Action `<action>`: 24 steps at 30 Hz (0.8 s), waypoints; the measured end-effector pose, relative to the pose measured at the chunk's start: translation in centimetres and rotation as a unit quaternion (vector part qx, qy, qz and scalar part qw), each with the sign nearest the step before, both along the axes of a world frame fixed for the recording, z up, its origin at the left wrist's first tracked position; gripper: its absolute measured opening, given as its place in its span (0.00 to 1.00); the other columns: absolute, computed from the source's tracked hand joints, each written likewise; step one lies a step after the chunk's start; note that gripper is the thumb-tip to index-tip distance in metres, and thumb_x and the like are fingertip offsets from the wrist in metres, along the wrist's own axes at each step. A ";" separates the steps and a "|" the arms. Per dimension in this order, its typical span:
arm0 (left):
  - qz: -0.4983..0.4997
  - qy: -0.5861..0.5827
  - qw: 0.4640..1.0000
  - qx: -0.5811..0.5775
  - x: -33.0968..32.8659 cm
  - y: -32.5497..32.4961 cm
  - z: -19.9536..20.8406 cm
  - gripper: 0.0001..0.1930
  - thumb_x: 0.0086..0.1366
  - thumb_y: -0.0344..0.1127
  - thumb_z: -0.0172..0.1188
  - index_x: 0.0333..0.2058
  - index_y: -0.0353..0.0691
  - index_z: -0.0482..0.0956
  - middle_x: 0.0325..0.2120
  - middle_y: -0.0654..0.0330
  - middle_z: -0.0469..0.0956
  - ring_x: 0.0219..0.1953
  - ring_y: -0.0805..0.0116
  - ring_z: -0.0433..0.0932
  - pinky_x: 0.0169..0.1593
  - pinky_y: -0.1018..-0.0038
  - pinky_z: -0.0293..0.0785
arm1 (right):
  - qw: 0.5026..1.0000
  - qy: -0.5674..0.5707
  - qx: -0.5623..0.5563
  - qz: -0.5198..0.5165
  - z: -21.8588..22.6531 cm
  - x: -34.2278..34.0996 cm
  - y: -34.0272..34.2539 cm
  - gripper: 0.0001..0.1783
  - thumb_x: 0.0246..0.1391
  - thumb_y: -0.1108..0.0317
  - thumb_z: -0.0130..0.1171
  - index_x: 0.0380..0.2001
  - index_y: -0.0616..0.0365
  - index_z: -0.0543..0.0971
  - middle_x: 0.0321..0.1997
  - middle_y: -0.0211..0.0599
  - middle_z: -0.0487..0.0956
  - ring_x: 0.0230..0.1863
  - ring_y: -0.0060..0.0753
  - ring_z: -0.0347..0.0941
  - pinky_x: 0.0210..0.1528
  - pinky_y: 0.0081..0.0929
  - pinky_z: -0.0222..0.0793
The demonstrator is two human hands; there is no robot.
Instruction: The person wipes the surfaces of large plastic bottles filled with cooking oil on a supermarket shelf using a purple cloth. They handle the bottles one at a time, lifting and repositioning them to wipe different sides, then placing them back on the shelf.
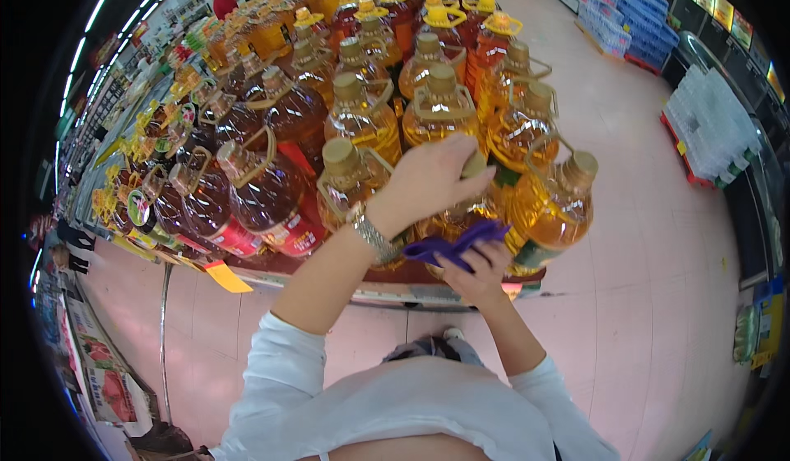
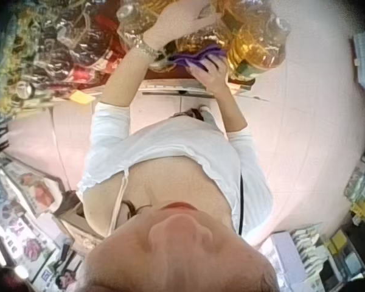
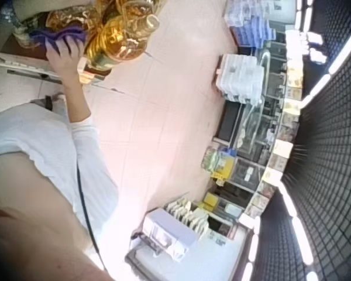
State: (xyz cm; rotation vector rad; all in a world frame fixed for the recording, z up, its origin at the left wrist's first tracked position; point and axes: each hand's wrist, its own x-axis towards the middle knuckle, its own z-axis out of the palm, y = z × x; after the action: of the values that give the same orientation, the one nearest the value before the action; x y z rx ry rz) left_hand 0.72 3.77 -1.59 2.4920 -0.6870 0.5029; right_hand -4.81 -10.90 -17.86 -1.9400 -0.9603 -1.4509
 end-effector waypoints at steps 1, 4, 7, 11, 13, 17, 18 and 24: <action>0.010 0.003 1.000 -0.007 0.1 -0.2 0.0 0.20 0.62 0.51 0.57 0.36 0.38 0.71 0.31 0.50 0.74 0.33 0.47 0.76 0.35 0.59 0.72 | 0.997 0.032 -0.064 0.019 -2.4 -0.5 -0.6 0.17 0.37 0.61 0.65 0.36 0.30 0.81 0.44 0.17 0.73 0.49 0.31 0.66 0.52 0.38 0.60; -0.008 0.018 1.000 -0.016 0.6 -0.2 0.4 0.20 0.62 0.52 0.56 0.35 0.37 0.70 0.30 0.50 0.74 0.33 0.47 0.76 0.35 0.60 0.71 | 0.976 0.027 -0.214 0.008 -7.4 -1.1 -3.0 0.11 0.40 0.60 0.63 0.31 0.31 0.81 0.40 0.12 0.74 0.46 0.22 0.67 0.48 0.32 0.60; -0.005 0.023 1.000 -0.009 0.2 -0.3 0.0 0.20 0.62 0.51 0.56 0.34 0.37 0.70 0.29 0.50 0.73 0.32 0.47 0.75 0.35 0.61 0.71 | 0.962 0.027 -0.271 0.002 -6.5 -1.2 -3.9 0.09 0.40 0.54 0.63 0.30 0.28 0.81 0.40 0.12 0.75 0.45 0.24 0.67 0.51 0.33 0.57; -0.001 0.018 1.000 -0.010 0.5 0.1 -0.2 0.20 0.62 0.51 0.57 0.34 0.38 0.70 0.29 0.50 0.73 0.33 0.47 0.76 0.35 0.60 0.71 | 0.987 -0.022 -0.128 -0.094 4.3 0.3 1.6 0.12 0.46 0.58 0.62 0.37 0.32 0.81 0.47 0.14 0.75 0.51 0.27 0.67 0.58 0.39 0.52; 0.022 0.017 1.000 0.003 0.2 0.0 -0.3 0.20 0.61 0.52 0.57 0.34 0.38 0.70 0.29 0.50 0.73 0.33 0.47 0.76 0.35 0.59 0.72 | 0.981 -0.023 -0.160 -0.111 4.1 0.4 2.0 0.14 0.46 0.59 0.61 0.39 0.34 0.82 0.53 0.13 0.74 0.56 0.26 0.67 0.61 0.40 0.50; 0.046 -0.023 0.998 0.038 -0.7 -0.7 0.4 0.20 0.61 0.52 0.56 0.34 0.39 0.71 0.32 0.52 0.73 0.32 0.50 0.77 0.33 0.59 0.73 | 0.921 0.191 -0.334 0.063 -4.2 -1.3 -2.1 0.22 0.45 0.69 0.58 0.48 0.50 0.79 0.47 0.27 0.80 0.48 0.30 0.76 0.41 0.27 0.74; 0.046 -0.047 0.997 0.046 -0.8 -1.2 0.7 0.19 0.61 0.52 0.56 0.34 0.39 0.72 0.32 0.52 0.73 0.32 0.51 0.77 0.33 0.60 0.73 | 0.912 0.213 -0.343 0.077 -6.2 -1.5 -4.2 0.22 0.44 0.70 0.58 0.47 0.51 0.80 0.46 0.28 0.80 0.44 0.30 0.77 0.39 0.27 0.75; 0.045 -0.089 0.994 0.054 -7.5 1.2 -0.3 0.18 0.55 0.49 0.61 0.35 0.40 0.75 0.24 0.57 0.73 0.24 0.59 0.76 0.26 0.67 0.72 | 0.954 0.244 0.153 0.087 0.9 -5.5 -5.6 0.14 0.47 0.73 0.59 0.40 0.64 0.80 0.49 0.37 0.78 0.54 0.48 0.70 0.60 0.42 0.62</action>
State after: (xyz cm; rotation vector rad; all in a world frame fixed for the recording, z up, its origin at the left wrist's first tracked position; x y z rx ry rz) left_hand -6.81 4.95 -1.86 2.6094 -0.6877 0.7465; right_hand -10.33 -16.48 -16.91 -1.8035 -0.6161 -0.8922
